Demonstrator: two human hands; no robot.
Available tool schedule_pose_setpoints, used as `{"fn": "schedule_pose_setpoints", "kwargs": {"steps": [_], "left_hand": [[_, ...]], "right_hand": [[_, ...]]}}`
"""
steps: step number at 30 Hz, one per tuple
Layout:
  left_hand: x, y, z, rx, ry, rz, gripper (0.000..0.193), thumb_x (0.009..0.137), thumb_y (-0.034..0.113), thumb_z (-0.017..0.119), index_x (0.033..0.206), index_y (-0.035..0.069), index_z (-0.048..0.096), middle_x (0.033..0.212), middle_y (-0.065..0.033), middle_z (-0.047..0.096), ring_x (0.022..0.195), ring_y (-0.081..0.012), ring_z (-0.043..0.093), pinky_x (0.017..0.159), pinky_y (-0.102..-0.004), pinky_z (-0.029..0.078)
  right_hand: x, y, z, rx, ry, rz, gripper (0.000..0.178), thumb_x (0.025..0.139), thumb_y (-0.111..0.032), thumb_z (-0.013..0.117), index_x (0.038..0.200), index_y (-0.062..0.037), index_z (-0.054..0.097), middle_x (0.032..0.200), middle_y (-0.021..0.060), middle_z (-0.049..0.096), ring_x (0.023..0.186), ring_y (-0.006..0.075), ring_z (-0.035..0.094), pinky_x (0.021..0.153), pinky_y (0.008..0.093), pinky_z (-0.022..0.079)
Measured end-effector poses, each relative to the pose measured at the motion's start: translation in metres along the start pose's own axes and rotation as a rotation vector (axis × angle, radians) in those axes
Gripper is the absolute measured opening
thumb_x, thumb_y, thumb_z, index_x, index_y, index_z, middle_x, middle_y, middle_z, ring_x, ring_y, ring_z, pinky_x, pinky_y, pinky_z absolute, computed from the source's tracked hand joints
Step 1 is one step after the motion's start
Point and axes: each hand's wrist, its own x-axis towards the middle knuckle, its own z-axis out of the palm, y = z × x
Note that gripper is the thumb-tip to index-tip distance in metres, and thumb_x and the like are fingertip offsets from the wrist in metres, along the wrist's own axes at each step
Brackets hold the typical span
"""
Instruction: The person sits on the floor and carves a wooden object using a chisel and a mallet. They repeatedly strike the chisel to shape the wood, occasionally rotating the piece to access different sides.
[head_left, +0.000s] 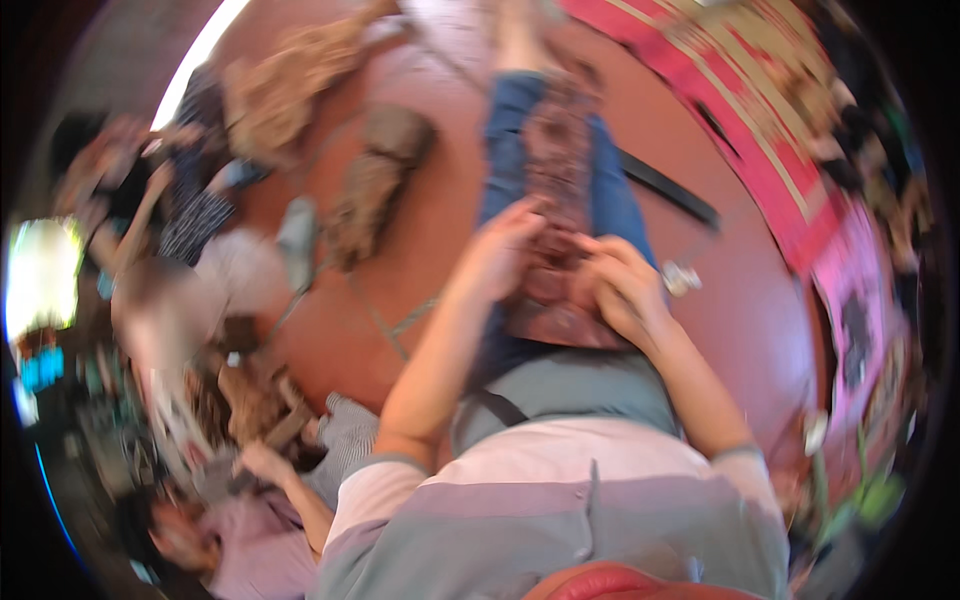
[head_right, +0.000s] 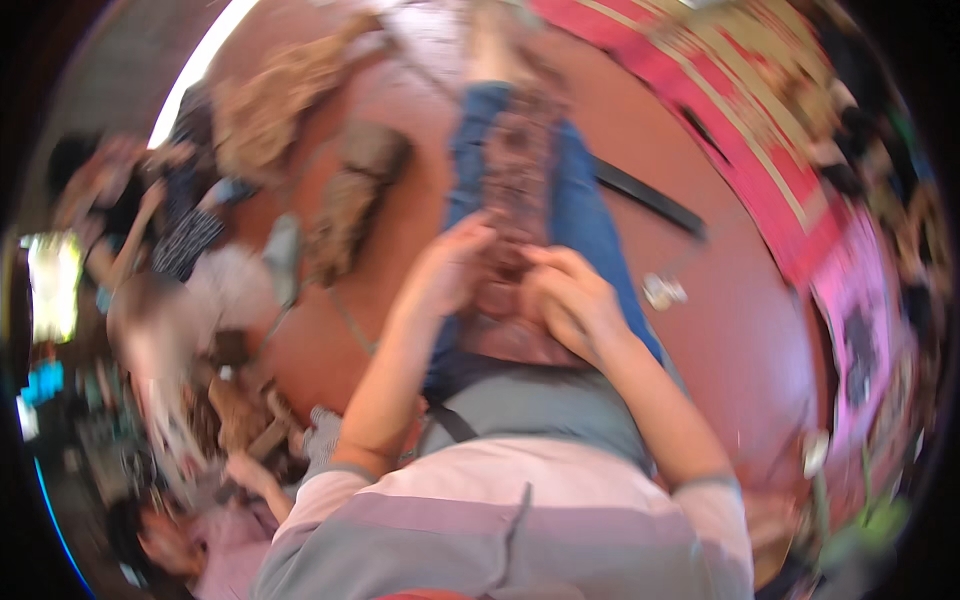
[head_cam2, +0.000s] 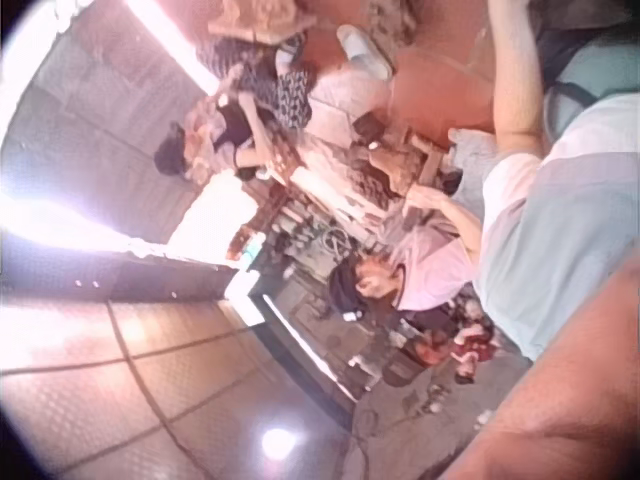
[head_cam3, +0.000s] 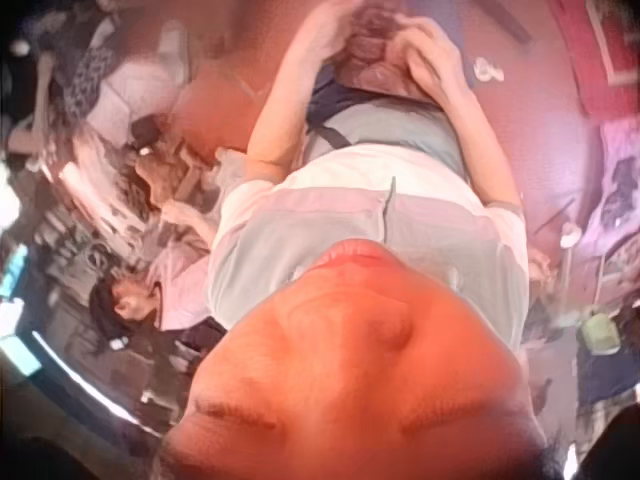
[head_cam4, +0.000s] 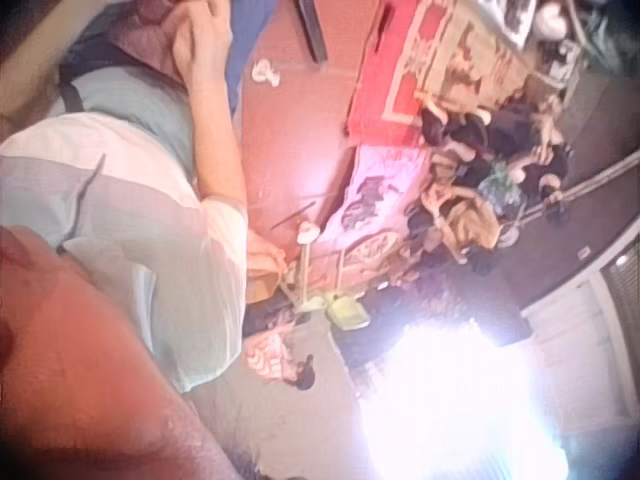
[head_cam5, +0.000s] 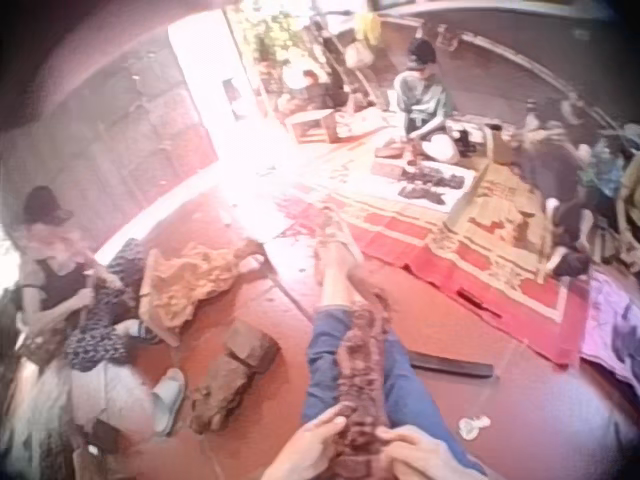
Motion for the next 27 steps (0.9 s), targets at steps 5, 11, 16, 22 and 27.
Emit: {"fn": "schedule_pose_setpoints", "kwargs": {"steps": [5,11,16,22,27], "left_hand": [[0.023,-0.015,-0.001,-0.054,0.028,0.026,0.04,0.095,0.011,0.049,0.134,0.003,0.044,0.114,-0.0163,0.062,0.102,-0.0271,0.063,0.087,-0.041,0.052],[0.008,-0.011,0.002,-0.064,0.039,0.026,0.033,0.097,0.009,0.044,0.129,0.005,0.048,0.116,-0.01,0.061,0.103,-0.0223,0.063,0.089,-0.0357,0.052],[0.014,-0.01,0.009,-0.057,0.003,0.027,0.033,0.097,0.008,0.044,0.13,0.005,0.047,0.116,-0.0097,0.061,0.103,-0.0213,0.062,0.09,-0.0355,0.051],[0.013,-0.005,0.014,-0.057,0.03,-0.003,0.035,0.097,0.009,0.044,0.132,0.006,0.047,0.117,-0.0096,0.061,0.106,-0.0202,0.061,0.092,-0.0365,0.049],[0.011,-0.006,0.01,-0.046,0.036,0.015,0.033,0.097,0.009,0.044,0.13,0.006,0.049,0.114,-0.0093,0.061,0.102,-0.0196,0.062,0.089,-0.0358,0.051]], "right_hand": [[-0.007,0.016,-0.002,0.116,0.242,0.136,0.007,0.086,0.007,0.052,0.087,0.0017,0.057,0.093,0.0164,0.058,0.084,0.0234,0.06,0.073,0.0313,0.049],[-0.002,-0.012,0.004,-0.713,0.023,-0.354,0.015,0.082,0.013,0.053,0.072,0.0012,0.052,0.102,0.0194,0.059,0.107,0.0301,0.06,0.088,0.0332,0.047],[0.001,-0.014,0.01,-0.764,0.144,-0.354,0.015,0.081,0.013,0.051,0.073,0.0009,0.053,0.1,0.0189,0.059,0.101,0.0266,0.062,0.087,0.0341,0.048],[0.001,-0.003,0.003,-0.746,0.007,-0.504,0.017,0.08,0.015,0.048,0.074,0.0007,0.053,0.098,0.0184,0.059,0.08,0.0225,0.06,0.079,0.0323,0.05],[-0.001,-0.014,0.009,-0.723,0.07,-0.334,0.017,0.079,0.017,0.05,0.074,0.0019,0.054,0.1,0.0197,0.057,0.094,0.0281,0.061,0.082,0.0328,0.049]]}}
